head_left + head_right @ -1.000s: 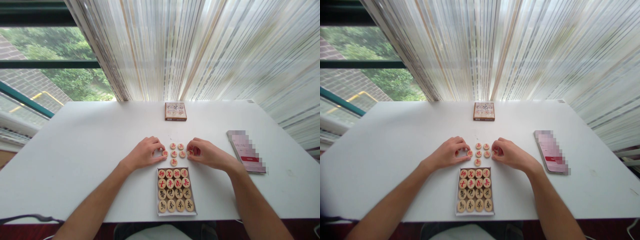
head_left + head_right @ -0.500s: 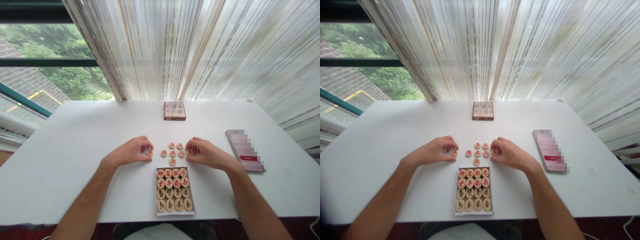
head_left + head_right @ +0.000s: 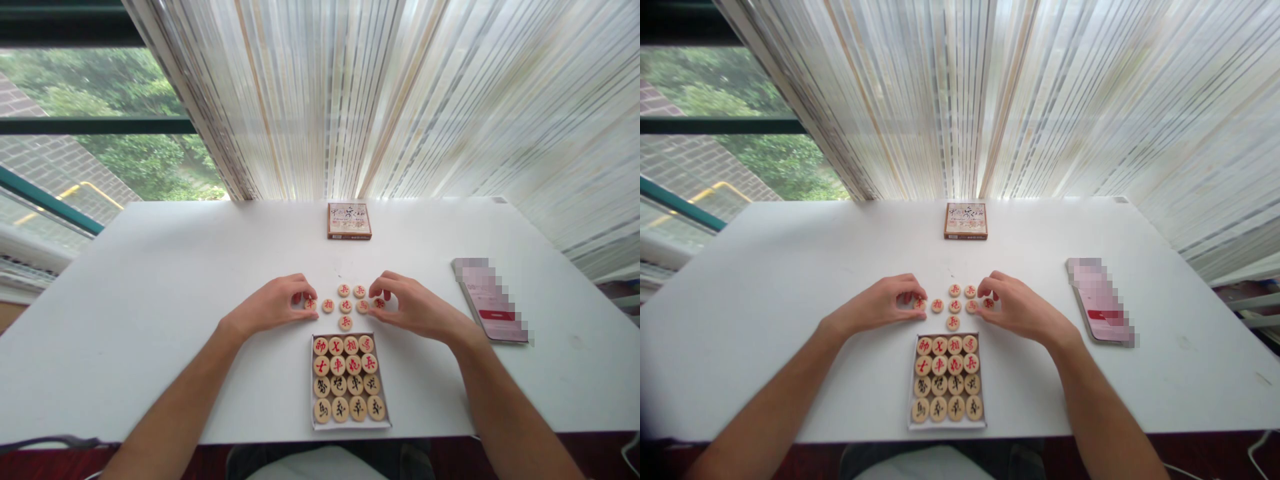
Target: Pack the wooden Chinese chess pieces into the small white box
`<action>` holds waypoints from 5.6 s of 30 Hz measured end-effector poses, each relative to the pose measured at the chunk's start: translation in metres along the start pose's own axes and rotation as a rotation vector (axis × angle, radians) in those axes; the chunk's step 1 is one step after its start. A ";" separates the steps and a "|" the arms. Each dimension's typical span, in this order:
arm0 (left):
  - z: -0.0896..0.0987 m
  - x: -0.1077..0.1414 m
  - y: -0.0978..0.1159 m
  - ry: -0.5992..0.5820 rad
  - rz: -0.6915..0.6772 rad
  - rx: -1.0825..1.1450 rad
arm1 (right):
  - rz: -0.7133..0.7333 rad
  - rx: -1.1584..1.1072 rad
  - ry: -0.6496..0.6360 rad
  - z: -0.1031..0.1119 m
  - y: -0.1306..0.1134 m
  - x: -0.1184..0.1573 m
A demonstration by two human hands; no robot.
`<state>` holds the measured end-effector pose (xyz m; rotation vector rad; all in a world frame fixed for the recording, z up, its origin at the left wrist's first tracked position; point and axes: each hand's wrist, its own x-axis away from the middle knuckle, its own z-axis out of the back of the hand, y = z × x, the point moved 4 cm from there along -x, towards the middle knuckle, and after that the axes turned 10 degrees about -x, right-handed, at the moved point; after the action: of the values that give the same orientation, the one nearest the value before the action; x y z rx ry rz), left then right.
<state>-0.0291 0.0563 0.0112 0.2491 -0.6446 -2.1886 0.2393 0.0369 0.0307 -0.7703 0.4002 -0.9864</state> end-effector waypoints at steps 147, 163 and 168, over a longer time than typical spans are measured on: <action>-0.021 -0.017 0.049 0.365 -0.020 0.600 | 0.425 -0.254 0.487 -0.034 -0.024 -0.013; -0.017 -0.013 0.052 0.529 -0.135 0.315 | 0.238 -0.596 0.363 -0.034 -0.020 -0.017; -0.020 -0.011 0.055 0.523 -0.217 0.167 | 0.185 -0.663 0.319 -0.039 -0.018 -0.019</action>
<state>0.0224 0.0283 0.0234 0.9804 -0.5172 -2.1400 0.1946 0.0314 0.0174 -1.1451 1.0911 -0.8007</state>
